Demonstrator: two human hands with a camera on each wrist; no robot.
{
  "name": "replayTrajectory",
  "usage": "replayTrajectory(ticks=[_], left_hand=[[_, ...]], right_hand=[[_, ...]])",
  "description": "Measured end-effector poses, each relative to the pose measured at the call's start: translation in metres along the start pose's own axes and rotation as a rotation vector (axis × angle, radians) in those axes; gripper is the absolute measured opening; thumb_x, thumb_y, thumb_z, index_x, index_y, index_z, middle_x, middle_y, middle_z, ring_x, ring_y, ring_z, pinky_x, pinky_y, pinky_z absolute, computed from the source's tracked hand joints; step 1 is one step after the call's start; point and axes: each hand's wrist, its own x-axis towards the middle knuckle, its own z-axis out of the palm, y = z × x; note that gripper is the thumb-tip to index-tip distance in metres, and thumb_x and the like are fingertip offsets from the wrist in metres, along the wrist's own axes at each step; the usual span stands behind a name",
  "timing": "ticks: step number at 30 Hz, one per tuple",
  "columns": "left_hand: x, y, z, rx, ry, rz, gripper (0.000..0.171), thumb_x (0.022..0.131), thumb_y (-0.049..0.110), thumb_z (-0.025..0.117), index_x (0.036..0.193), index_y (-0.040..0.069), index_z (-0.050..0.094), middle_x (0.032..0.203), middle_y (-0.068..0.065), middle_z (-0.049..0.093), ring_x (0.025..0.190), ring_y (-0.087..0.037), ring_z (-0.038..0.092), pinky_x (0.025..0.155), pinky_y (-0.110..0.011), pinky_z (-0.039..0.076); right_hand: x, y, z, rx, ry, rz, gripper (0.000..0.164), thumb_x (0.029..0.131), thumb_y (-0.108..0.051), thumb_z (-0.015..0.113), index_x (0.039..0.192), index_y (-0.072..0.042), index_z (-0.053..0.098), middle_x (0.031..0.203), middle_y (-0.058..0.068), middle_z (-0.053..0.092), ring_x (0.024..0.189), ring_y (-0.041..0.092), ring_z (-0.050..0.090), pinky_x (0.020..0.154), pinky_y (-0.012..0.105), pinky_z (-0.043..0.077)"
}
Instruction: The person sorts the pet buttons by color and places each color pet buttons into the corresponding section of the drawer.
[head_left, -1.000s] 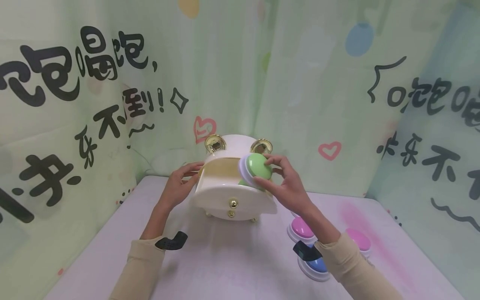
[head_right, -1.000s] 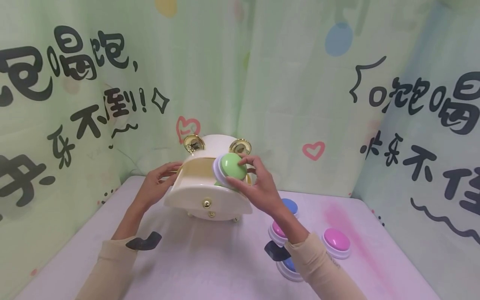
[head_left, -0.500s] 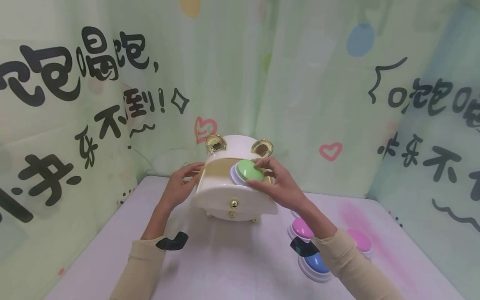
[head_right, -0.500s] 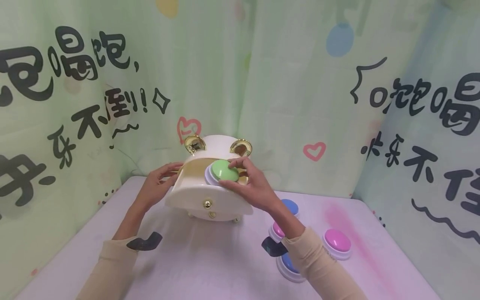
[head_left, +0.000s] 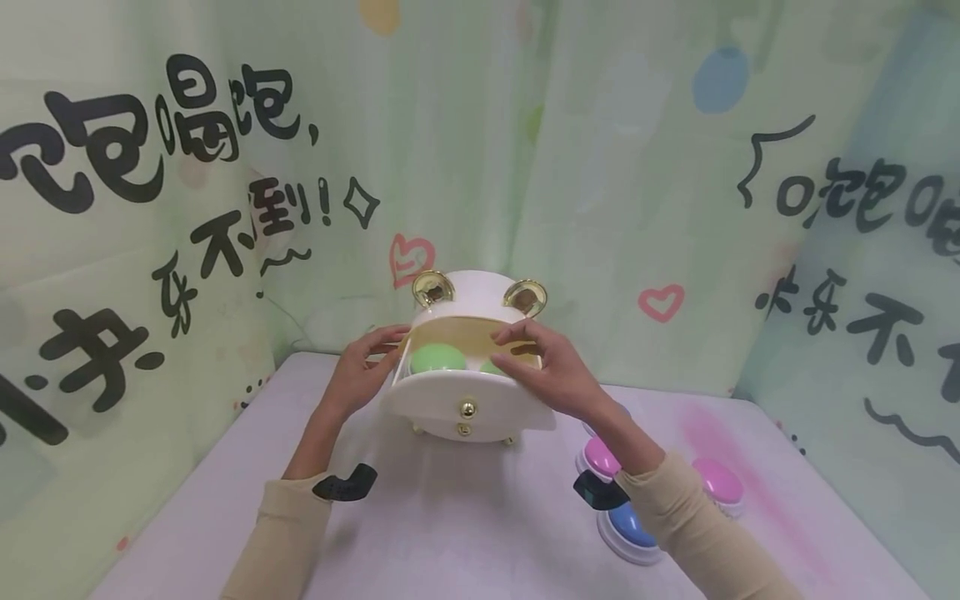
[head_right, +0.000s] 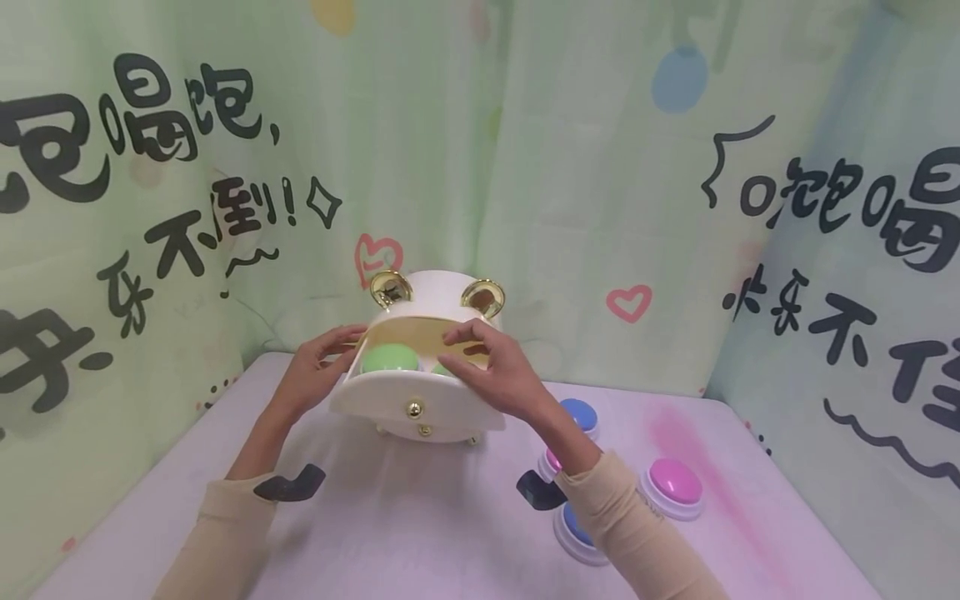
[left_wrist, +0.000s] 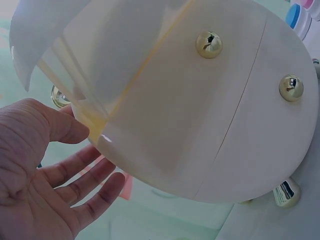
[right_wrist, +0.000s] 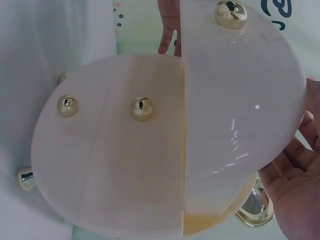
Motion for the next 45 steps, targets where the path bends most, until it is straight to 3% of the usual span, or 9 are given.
replayTrajectory(ticks=[12, 23, 34, 45], left_hand=[[0.002, 0.000, 0.000, 0.003, -0.001, 0.001, 0.036, 0.103, 0.014, 0.062, 0.139, 0.011, 0.063, 0.134, -0.014, 0.066, 0.121, -0.034, 0.064, 0.095, -0.055, 0.055], [0.002, 0.000, 0.000, -0.004, -0.003, -0.003, 0.036, 0.104, 0.012, 0.060, 0.139, 0.012, 0.063, 0.133, -0.014, 0.066, 0.121, -0.034, 0.063, 0.094, -0.055, 0.055], [-0.002, -0.001, 0.000, 0.001, -0.002, -0.010, 0.036, 0.104, 0.011, 0.057, 0.140, 0.012, 0.063, 0.134, -0.014, 0.066, 0.120, -0.034, 0.063, 0.092, -0.055, 0.055], [-0.001, 0.002, 0.001, 0.004, 0.006, -0.017, 0.036, 0.104, 0.011, 0.058, 0.139, 0.013, 0.064, 0.133, -0.014, 0.067, 0.120, -0.034, 0.063, 0.092, -0.056, 0.055]], right_hand=[[-0.009, -0.008, 0.000, -0.044, 0.058, -0.052, 0.019, 0.096, -0.012, 0.073, 0.112, -0.004, 0.066, 0.118, 0.009, 0.072, 0.116, 0.026, 0.066, 0.100, 0.048, 0.053], [-0.028, -0.026, 0.005, -0.134, 0.187, -0.322, 0.022, 0.090, -0.003, 0.076, 0.110, -0.004, 0.066, 0.114, 0.004, 0.073, 0.109, 0.019, 0.067, 0.095, 0.033, 0.054], [-0.050, -0.040, 0.019, -0.183, 0.215, -0.469, 0.031, 0.083, 0.000, 0.080, 0.110, -0.007, 0.067, 0.105, 0.003, 0.072, 0.093, 0.022, 0.065, 0.085, 0.031, 0.053], [-0.069, -0.051, 0.035, -0.149, 0.188, -0.550, 0.020, 0.097, -0.019, 0.071, 0.112, -0.006, 0.067, 0.106, 0.003, 0.071, 0.095, 0.017, 0.065, 0.087, 0.026, 0.053]])
